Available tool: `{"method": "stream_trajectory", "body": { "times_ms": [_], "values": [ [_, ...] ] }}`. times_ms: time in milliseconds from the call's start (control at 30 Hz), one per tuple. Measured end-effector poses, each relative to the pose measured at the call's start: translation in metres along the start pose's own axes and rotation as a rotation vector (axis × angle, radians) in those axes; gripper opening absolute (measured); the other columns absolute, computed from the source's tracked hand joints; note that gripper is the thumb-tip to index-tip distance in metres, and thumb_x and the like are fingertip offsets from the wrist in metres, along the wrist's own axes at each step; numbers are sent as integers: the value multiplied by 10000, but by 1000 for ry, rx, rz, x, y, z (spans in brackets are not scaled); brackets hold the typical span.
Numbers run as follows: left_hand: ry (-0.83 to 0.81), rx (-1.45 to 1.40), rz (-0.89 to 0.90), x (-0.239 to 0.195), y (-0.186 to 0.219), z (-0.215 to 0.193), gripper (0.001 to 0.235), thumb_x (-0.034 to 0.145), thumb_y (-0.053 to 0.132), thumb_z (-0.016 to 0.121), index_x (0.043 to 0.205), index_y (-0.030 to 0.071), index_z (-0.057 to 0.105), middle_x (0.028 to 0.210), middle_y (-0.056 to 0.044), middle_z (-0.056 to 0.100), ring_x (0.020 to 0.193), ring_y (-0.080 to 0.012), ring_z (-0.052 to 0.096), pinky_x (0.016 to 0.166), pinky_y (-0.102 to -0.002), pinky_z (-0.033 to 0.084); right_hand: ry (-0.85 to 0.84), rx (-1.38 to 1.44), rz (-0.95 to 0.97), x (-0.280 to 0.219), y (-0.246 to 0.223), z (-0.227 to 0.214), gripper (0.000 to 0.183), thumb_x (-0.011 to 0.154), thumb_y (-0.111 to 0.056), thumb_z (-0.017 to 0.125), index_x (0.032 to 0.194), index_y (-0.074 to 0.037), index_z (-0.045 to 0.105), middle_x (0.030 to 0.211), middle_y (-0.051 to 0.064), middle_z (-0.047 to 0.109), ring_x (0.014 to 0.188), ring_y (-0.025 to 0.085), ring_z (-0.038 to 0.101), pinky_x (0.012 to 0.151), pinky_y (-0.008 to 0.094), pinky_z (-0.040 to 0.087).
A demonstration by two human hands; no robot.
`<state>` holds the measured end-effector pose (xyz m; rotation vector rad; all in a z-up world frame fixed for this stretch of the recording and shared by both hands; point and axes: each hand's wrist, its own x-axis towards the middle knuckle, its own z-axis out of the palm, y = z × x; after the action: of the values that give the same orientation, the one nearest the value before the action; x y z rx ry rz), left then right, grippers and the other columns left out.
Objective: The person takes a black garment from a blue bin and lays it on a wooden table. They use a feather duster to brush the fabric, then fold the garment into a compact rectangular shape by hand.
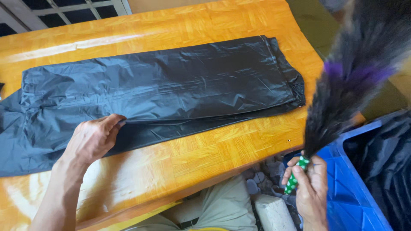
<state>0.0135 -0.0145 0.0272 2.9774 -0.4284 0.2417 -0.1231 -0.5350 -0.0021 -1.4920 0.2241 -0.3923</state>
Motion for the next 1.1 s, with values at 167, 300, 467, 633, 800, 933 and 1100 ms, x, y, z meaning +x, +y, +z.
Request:
{"method": "stream_trajectory", "body": {
  "times_ms": [167, 300, 467, 633, 800, 933, 1100],
  "values": [
    [-203, 38, -148, 37, 1, -34, 173, 1024, 353, 525, 1057, 192, 578, 780, -201, 724, 823, -459, 689, 720, -517, 523, 16, -26, -12, -4, -7, 21, 313, 973, -172, 475, 1265, -62, 499, 781, 103, 517, 519, 129, 451, 387, 233, 340],
    [-268, -88, -209, 67, 9, -94, 240, 1032, 315, 549, 893, 122, 580, 738, -181, 685, 778, -427, 635, 723, -465, 477, -116, -320, -78, -10, 1, 1, 238, 1056, -298, 485, 1000, -80, 563, 659, 38, 534, 447, 85, 436, 365, 213, 332],
    [-200, -59, -239, 114, -6, -132, 278, 1042, 296, 561, 916, 50, 589, 821, -209, 700, 833, -437, 649, 752, -484, 469, -207, -613, -116, -3, -8, -3, 421, 912, -264, 626, 1292, -105, 713, 960, 82, 691, 825, 154, 614, 726, 275, 481],
    [-202, -9, -327, 157, -12, -144, 239, 1048, 233, 556, 1087, 46, 699, 1045, -282, 731, 976, -510, 666, 750, -579, 495, -484, -717, -274, 19, -23, 36, 377, 890, -202, 678, 1238, -79, 758, 1259, 36, 802, 1194, 112, 725, 1056, 257, 489],
    [-141, 351, -263, 203, -61, -80, 277, 1058, 327, 543, 1010, 167, 765, 976, -144, 804, 943, -390, 755, 981, -551, 300, -602, -876, -436, 27, -1, 71, 424, 962, -279, 613, 1303, -34, 671, 1299, 91, 747, 1175, 200, 736, 1052, 326, 506],
    [-186, 209, -233, 208, -75, -41, 309, 1058, 297, 506, 1070, 93, 738, 1046, -209, 791, 1047, -451, 720, 1083, -668, 263, -541, -1139, -105, 30, -11, 65, 486, 960, -405, 533, 1402, -225, 627, 1399, -21, 683, 1260, 192, 656, 1057, 330, 472],
    [-261, 49, -260, 200, -90, -28, 291, 1050, 359, 533, 1096, 130, 706, 1159, -203, 741, 1145, -450, 659, 920, -567, 488, 302, -1716, 238, 47, 53, -83, 474, 1079, -617, 408, 1497, -497, 597, 1080, 18, 801, 758, 400, 784, 604, 451, 580]
  ]
}}
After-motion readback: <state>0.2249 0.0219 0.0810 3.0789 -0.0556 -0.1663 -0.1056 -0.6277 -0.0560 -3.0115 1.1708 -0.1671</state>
